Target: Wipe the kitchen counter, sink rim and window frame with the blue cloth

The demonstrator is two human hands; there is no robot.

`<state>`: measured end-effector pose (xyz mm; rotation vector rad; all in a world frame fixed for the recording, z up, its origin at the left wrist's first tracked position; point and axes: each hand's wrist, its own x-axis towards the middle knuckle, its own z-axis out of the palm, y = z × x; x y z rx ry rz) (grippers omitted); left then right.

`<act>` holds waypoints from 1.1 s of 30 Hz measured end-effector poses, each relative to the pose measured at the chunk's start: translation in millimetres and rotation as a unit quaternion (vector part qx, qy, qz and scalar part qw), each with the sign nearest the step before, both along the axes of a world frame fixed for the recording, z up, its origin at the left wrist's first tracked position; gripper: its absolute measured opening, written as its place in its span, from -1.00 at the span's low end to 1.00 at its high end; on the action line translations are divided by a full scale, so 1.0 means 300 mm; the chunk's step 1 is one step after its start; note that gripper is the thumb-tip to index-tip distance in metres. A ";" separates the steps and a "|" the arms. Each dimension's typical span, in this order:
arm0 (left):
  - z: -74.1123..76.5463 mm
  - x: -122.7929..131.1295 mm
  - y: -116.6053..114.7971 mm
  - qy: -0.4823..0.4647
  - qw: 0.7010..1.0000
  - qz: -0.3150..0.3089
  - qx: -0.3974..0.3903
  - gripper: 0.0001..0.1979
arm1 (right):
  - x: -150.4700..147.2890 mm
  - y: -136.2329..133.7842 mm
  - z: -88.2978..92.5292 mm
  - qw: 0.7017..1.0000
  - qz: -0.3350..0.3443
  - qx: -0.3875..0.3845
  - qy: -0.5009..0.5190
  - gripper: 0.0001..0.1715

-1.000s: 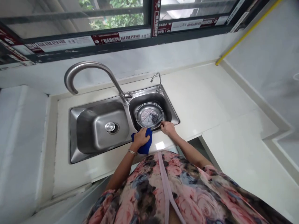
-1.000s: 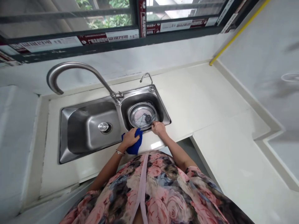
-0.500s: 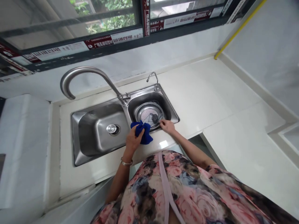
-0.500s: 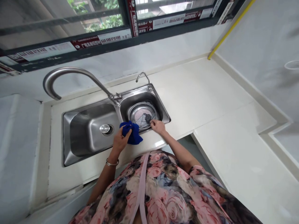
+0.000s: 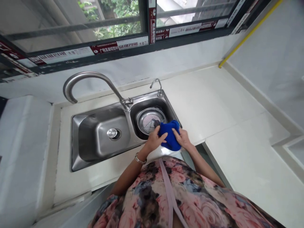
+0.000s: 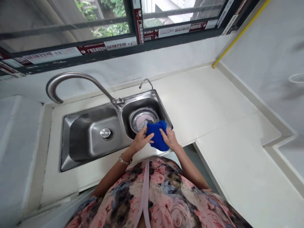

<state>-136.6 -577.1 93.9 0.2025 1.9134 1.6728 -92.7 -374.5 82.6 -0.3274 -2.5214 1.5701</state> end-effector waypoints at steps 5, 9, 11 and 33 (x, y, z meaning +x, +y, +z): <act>0.017 0.049 0.121 -0.092 0.980 -0.087 0.151 -0.34 | 0.042 0.286 0.054 0.991 -0.127 0.010 0.042 -0.43; -0.008 0.088 0.172 -0.093 0.974 -0.141 0.149 -0.46 | -0.005 0.465 0.035 0.980 -0.187 0.005 0.070 -0.31; -0.033 0.074 0.133 -0.079 0.987 -0.106 0.091 -0.59 | -0.046 0.505 0.008 0.979 -0.176 0.092 0.035 -0.16; -0.400 0.408 -0.763 0.336 0.788 0.327 -0.399 -0.71 | -0.504 0.380 -0.230 0.870 0.015 0.476 -0.124 -0.18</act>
